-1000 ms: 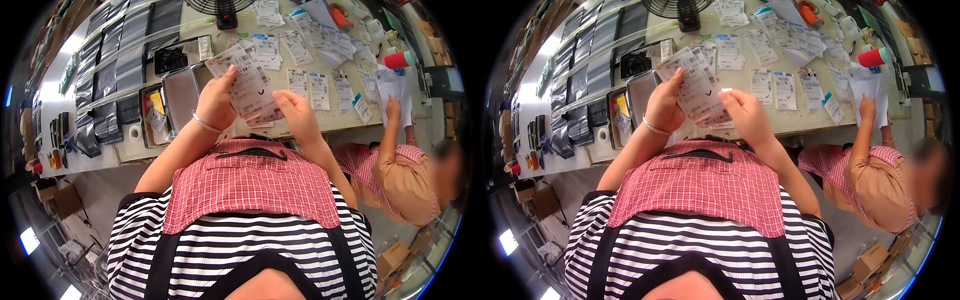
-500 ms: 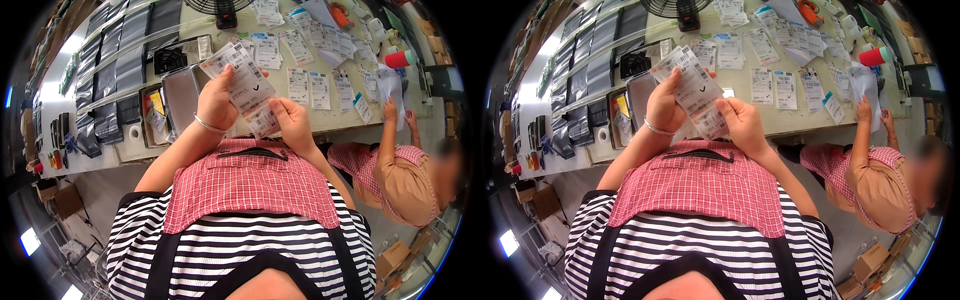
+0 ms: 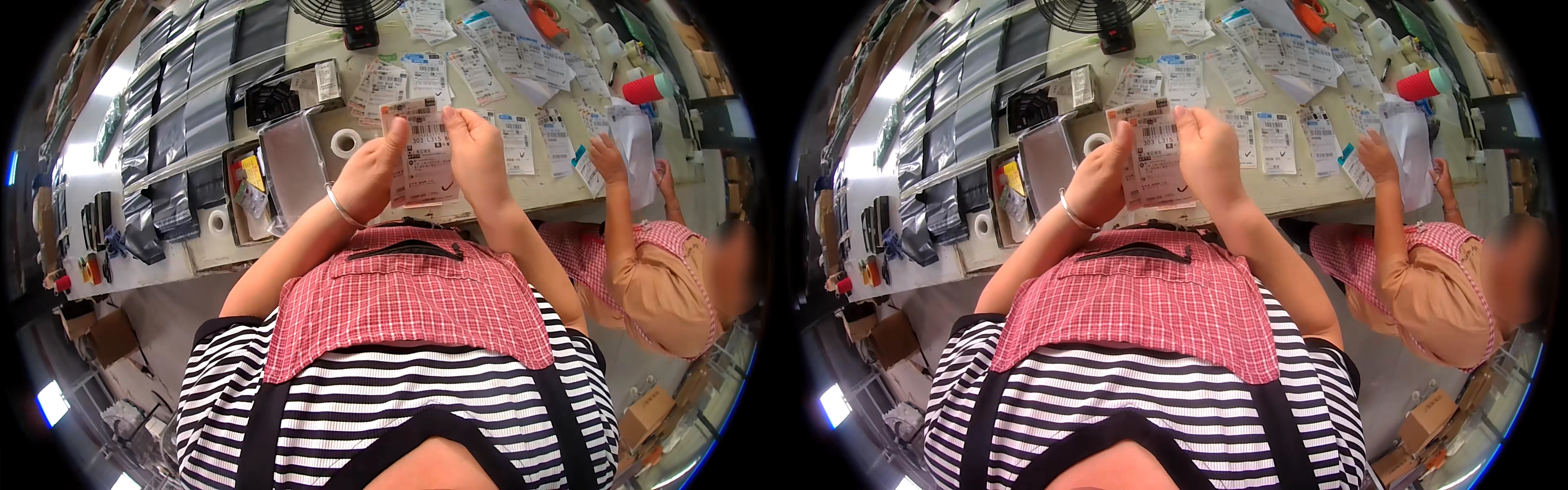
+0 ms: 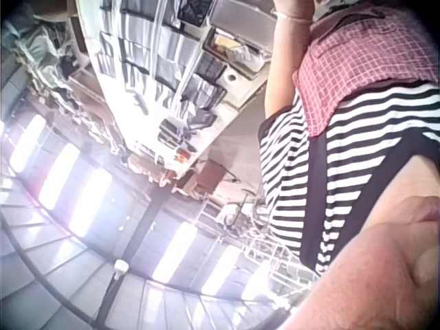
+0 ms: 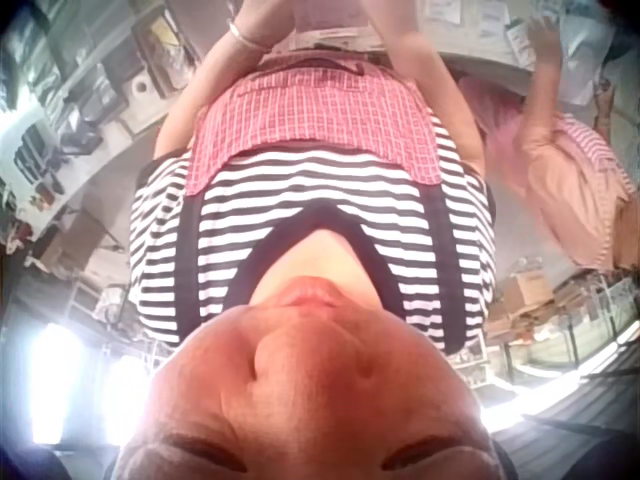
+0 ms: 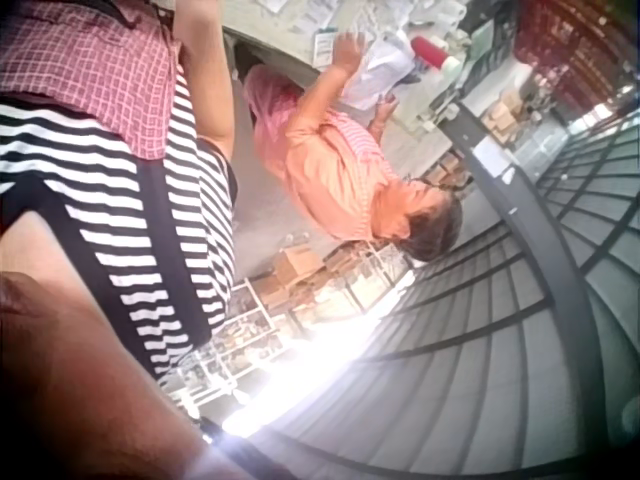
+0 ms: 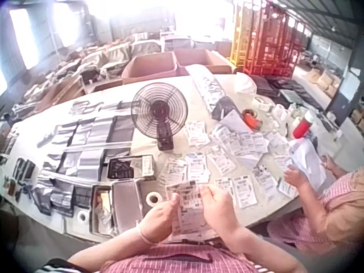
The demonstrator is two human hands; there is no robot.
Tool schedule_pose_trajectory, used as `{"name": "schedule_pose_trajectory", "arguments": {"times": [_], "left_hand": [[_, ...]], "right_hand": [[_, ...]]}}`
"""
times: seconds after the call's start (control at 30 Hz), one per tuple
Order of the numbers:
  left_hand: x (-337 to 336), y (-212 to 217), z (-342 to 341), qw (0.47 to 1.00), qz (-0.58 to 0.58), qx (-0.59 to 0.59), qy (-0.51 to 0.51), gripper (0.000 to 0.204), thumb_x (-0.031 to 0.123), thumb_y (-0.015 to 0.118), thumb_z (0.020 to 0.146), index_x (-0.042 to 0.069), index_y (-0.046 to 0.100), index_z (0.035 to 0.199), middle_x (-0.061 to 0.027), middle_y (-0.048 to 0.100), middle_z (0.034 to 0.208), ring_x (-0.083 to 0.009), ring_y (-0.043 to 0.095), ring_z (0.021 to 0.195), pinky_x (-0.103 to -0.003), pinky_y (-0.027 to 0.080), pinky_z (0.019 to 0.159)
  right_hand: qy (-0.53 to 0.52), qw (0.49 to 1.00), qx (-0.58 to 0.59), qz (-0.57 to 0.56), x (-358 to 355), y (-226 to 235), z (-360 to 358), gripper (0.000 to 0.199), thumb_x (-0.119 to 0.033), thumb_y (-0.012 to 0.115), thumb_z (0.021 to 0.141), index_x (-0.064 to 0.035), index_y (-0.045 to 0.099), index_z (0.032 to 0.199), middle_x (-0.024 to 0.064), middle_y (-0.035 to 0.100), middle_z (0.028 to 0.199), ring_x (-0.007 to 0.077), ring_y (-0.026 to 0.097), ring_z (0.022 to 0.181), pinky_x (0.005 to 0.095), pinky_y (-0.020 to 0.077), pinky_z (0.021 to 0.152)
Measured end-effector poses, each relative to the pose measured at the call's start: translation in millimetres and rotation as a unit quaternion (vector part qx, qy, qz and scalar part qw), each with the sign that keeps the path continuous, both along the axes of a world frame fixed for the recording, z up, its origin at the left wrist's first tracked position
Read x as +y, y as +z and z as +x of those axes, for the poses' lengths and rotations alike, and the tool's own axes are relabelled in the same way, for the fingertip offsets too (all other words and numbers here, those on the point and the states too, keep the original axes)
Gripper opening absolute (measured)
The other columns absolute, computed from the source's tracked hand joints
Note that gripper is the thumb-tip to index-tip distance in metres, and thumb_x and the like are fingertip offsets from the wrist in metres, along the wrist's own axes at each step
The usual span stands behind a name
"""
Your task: The person sorts paper labels on a table by hand, picking them up from a pile and placing them into different stacks.
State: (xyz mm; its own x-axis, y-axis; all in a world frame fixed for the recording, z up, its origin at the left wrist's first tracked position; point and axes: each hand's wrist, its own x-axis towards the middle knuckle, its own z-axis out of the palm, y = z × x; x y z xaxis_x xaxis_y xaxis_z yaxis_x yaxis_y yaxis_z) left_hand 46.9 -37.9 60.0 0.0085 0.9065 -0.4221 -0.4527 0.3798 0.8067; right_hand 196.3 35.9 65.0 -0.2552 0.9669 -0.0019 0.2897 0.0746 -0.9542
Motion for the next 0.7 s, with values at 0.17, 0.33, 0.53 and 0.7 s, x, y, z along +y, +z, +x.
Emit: {"name": "schedule_pose_trajectory", "arguments": {"times": [0.17,0.33,0.53,0.7], "left_hand": [[3,2,-1,0.993,0.015,-0.087,0.075,0.042,0.035,0.051,0.104,-0.003,0.061,0.12,-0.0112,0.068,0.109,-0.0177,0.065,0.091,-0.031,0.053,0.082],[10,-5,-19,0.966,0.053,-0.228,0.108,0.045,0.03,0.04,0.106,-0.005,0.049,0.132,-0.0227,0.062,0.125,-0.0351,0.062,0.115,-0.047,0.05,0.101],[9,9,-11,0.977,0.026,-0.154,0.146,0.045,0.032,0.042,0.106,-0.005,0.05,0.131,-0.0213,0.062,0.125,-0.0326,0.062,0.115,-0.046,0.051,0.099],[10,5,-13,0.978,0.042,-0.174,0.111,0.044,0.031,0.042,0.106,-0.004,0.05,0.131,-0.0208,0.061,0.126,-0.033,0.062,0.115,-0.045,0.051,0.099]], "right_hand": [[0.096,0.994,0.038,-0.045,-5,5,11,0.041,-0.032,0.054,0.103,0.0038,0.063,0.085,0.002,0.052,0.06,0.0079,0.043,0.061,0.0308,0.0395,0.056],[0.185,0.974,0.109,-0.073,-30,1,30,0.035,-0.029,0.057,0.102,0.0038,0.064,0.089,-0.0019,0.055,0.066,0.0048,0.045,0.065,0.0267,0.0409,0.056],[0.184,0.978,0.044,-0.086,-31,3,38,0.034,-0.027,0.057,0.102,0.0042,0.065,0.093,-0.0014,0.058,0.069,0.0048,0.046,0.065,0.0241,0.0409,0.057],[0.172,0.974,0.064,-0.13,-31,13,33,0.037,-0.03,0.058,0.102,0.0044,0.064,0.089,-0.0001,0.058,0.066,0.0044,0.047,0.064,0.0248,0.0409,0.056]]}}
